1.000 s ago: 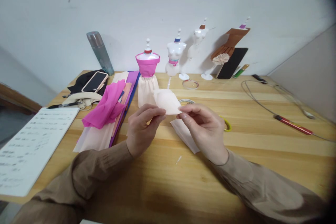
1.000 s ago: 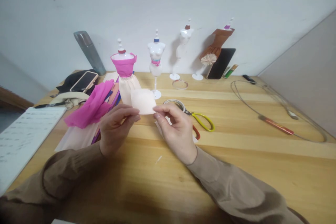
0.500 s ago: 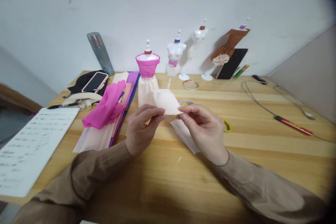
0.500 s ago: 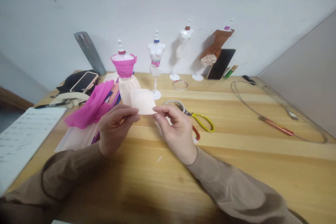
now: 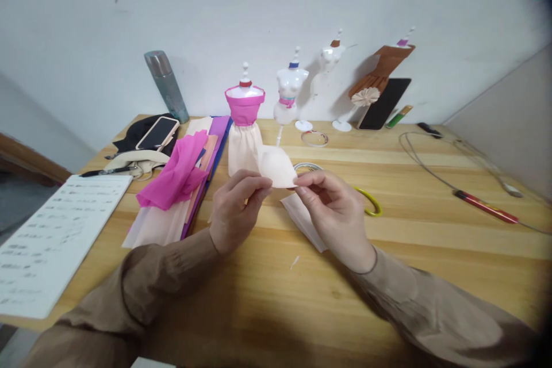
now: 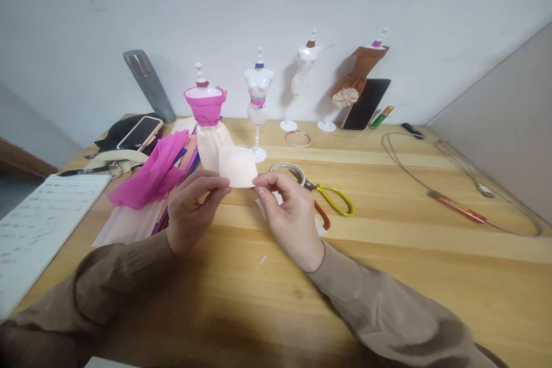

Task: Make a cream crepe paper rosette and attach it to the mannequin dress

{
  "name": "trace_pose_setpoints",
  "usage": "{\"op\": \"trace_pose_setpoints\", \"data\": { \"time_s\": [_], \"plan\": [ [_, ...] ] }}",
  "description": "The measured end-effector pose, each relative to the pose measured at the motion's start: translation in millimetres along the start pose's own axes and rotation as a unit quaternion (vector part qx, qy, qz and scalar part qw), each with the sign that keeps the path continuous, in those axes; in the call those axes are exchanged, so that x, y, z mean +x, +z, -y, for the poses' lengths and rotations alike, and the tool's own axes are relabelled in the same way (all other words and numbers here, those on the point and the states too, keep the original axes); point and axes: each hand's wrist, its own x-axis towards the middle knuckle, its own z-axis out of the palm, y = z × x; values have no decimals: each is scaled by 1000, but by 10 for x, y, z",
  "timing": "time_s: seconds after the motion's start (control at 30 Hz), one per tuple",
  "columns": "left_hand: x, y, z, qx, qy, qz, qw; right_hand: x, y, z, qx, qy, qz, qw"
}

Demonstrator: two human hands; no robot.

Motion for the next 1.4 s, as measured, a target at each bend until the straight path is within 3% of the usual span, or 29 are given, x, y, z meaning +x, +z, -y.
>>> {"op": "trace_pose_setpoints", "data": {
  "time_s": [0.27,0.53,0.87,1.17,1.4],
  "plan": [
    [-51,31,12,-103,-149,10,983,24,-1,69,40,-13,-10,999],
    [-36,32,-48,-183,-248,29,951,46,-4,141,77,52,-19,996],
    [2,43,-114,-239,-333,45,911,58,3,126,88,93,-29,991],
    [19,52,-122,-270,-353,42,895,70,9,134,65,85,-41,993],
    [23,74,-132,-307,-393,44,866,73,0,105,73,81,-40,993]
  ]
}}
